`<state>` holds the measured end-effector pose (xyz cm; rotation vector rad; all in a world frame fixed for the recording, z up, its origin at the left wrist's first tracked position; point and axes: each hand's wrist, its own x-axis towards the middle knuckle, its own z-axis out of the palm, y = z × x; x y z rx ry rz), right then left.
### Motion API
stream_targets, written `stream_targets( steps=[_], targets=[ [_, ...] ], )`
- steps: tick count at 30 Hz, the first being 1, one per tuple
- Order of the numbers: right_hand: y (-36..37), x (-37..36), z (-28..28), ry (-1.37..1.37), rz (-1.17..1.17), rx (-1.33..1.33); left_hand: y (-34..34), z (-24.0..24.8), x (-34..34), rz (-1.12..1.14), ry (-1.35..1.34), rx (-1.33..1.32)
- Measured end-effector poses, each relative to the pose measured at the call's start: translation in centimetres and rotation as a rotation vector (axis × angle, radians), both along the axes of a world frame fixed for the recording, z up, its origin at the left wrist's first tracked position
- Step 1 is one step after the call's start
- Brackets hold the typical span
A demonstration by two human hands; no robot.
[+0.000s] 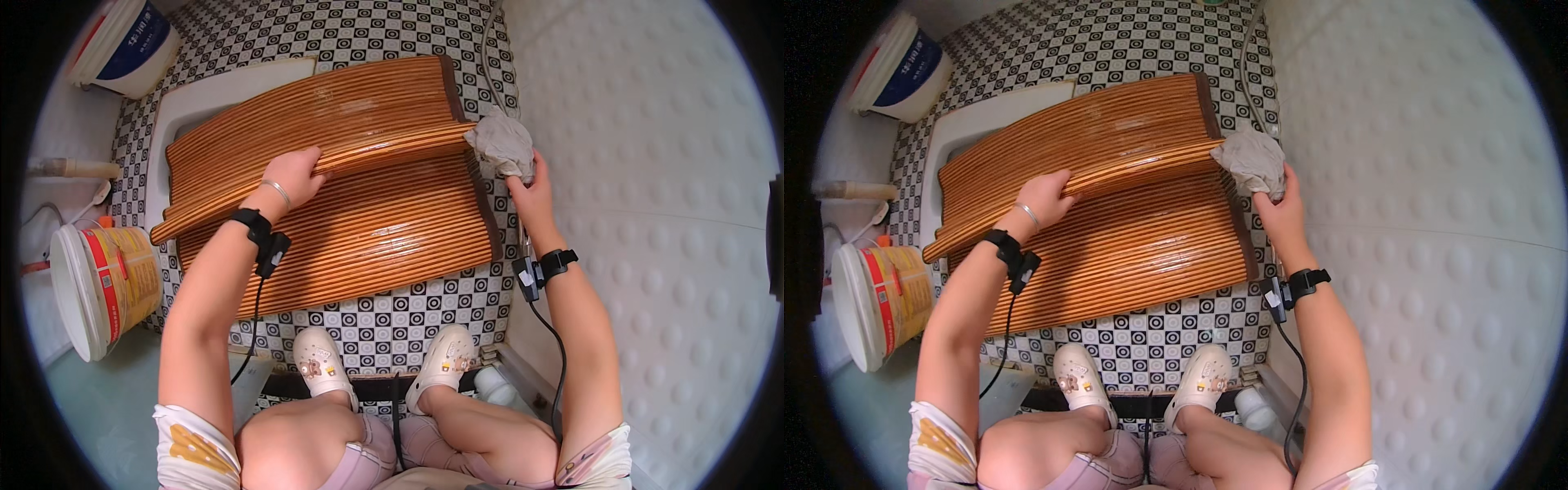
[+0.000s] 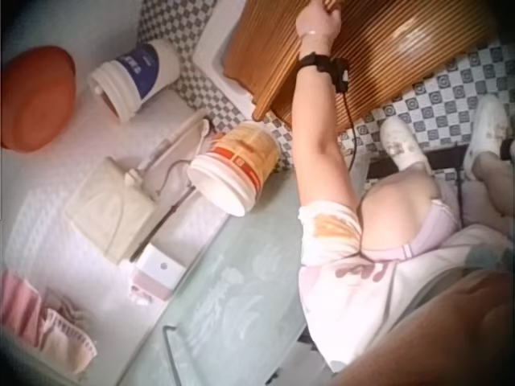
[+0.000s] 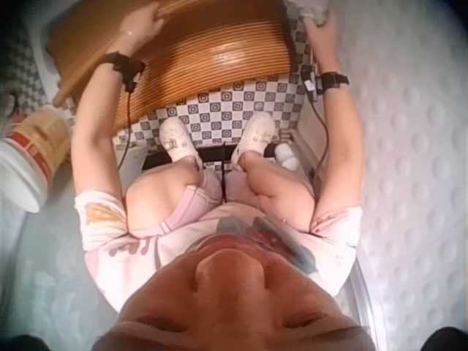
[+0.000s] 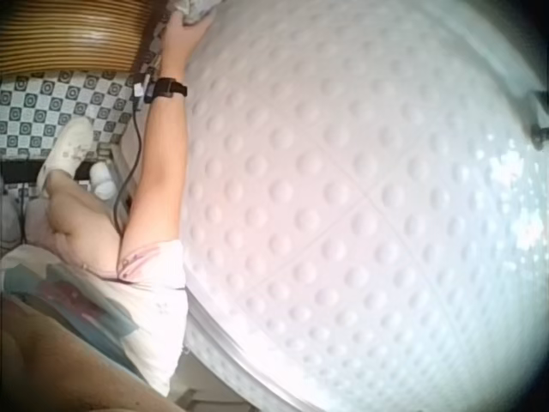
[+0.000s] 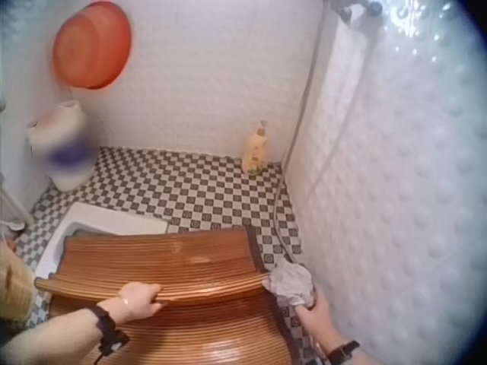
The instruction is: The person scrubs a bamboo mat using a blue brush and rinses it with water from a handheld nozzle.
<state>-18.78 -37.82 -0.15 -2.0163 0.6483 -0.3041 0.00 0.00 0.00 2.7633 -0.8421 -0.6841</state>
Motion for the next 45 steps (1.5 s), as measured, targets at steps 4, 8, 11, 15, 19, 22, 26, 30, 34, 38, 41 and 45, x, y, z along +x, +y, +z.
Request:
stream_targets(
  steps=[4, 8, 11, 15, 19, 22, 26, 30, 34, 38, 41, 45],
  targets=[
    [-0.3, -0.5, 0.0, -0.048, -0.042, 0.110, 0.5, 2.5, -0.6, -0.092, 0.135, -0.091],
    [-0.6, 0.2, 1.2, -0.101, -0.043, 0.143, 0.2, 3.1, -3.8, -0.132, 0.260, -0.139],
    [-0.8, 0.1, 1.7, -0.102, -0.008, 0.084, -0.1, 2.8, -8.0, -0.174, 0.423, -0.061],
    [1.0, 0.1, 2.6, -0.042, 0.071, 0.115, 1.5, 1.2, -12.3, -0.205, 0.705, -0.084],
    [2.1, 0.1, 2.9, -0.067, 0.182, 0.038, 1.5, 0.3, -13.1, -0.220, 0.811, -0.097],
    [2.6, 0.0, 2.9, -0.037, 0.223, -0.064, 1.0, 1.6, -12.1, -0.250, 0.505, -0.042],
    [3.1, 0.7, 2.4, -0.026, 0.199, -0.013, 1.0, 0.4, -12.2, -0.147, 0.094, -0.130],
    [3.0, 0.5, 2.6, -0.039, 0.187, -0.045, -0.6, 2.1, -15.3, -0.308, -0.034, 0.072],
    [3.9, 0.4, 2.8, 0.047, 0.165, -0.044, -0.8, 1.3, -13.2, -0.249, 0.011, 0.171],
    [3.9, 0.6, 2.9, 0.019, 0.222, -0.063, -0.9, 0.5, -12.2, -0.287, 0.057, 0.097],
    [2.9, 0.0, 1.2, -0.113, 0.242, -0.098, -1.5, 2.3, -9.3, -0.283, 0.284, 0.040],
    [4.2, 1.3, 3.7, -0.052, 0.258, -0.013, -0.4, 3.6, -8.7, -0.340, 0.223, -0.045]
  ],
)
